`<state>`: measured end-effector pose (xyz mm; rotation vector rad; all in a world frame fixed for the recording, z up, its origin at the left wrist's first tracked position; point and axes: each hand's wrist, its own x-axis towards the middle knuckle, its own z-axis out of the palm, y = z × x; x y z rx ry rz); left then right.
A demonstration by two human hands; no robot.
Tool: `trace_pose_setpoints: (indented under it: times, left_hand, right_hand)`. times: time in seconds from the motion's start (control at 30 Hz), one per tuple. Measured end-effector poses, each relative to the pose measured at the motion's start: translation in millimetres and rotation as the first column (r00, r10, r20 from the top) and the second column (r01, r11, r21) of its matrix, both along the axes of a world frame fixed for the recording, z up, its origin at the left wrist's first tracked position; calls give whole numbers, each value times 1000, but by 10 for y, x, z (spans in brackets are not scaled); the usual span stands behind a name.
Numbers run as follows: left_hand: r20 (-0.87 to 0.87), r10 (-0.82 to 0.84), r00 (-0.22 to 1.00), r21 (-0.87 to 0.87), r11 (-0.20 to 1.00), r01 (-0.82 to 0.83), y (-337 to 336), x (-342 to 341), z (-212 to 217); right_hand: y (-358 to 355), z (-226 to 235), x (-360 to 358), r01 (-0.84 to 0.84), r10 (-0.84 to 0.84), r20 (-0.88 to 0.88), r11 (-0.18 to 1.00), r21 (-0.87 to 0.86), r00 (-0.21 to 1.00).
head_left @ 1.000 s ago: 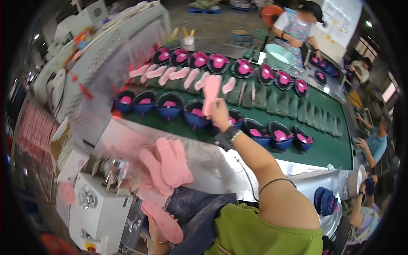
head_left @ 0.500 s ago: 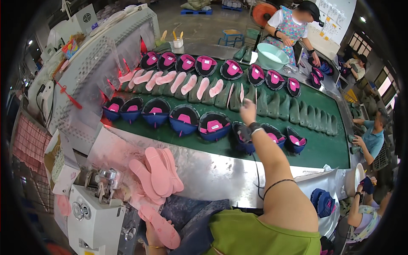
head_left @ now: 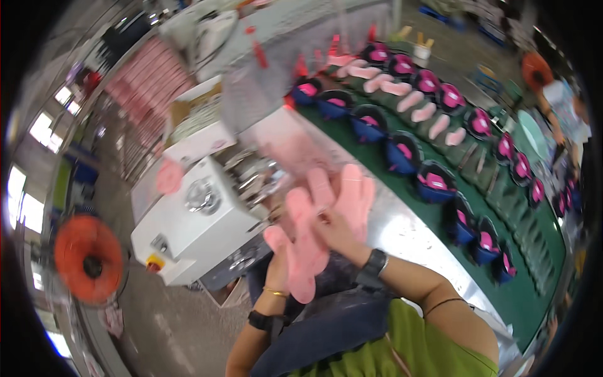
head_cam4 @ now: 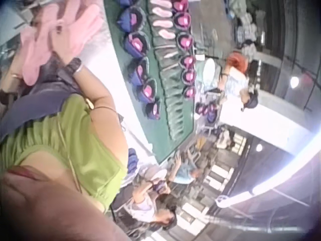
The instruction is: Assembling shoe components by placing insoles into shoe molds and uppers on a production line.
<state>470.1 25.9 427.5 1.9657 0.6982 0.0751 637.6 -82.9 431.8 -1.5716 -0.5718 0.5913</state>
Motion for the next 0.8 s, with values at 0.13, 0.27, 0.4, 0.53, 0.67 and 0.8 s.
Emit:
trace_pose_setpoints:
  times: [0.13, 0.27, 0.4, 0.53, 0.67, 0.8]
  left_hand:
    - [-205, 434, 877, -862, 344, -372, -53, -284, 172]
    - [-180, 392, 902, -909, 285, -306, -89, -345, 210]
    - [-168, 435, 885, -902, 294, -316, -30, -472, 241]
    - [-187, 421, 887, -908, 270, -320, 16, -529, 169]
    - [-182, 385, 905, -918, 263, -296, 22, -559, 134]
    - [-141, 388, 911, -931, 260, -255, 23, -632, 63]
  right_hand:
    - [620, -496, 353, 69, -70, -2, 989, 128, 998]
    - [1213, -890, 758, 60, -62, 30, 996, 62, 998]
    - [1288, -457, 701, 93, -64, 189, 984, -149, 980]
    - [856, -15, 734, 52, -77, -107, 974, -219, 991]
    - [733, -134, 1007, 175, -76, 552, 976, -128, 830]
    - [907, -106, 891, 111, -15, 531, 982, -150, 847]
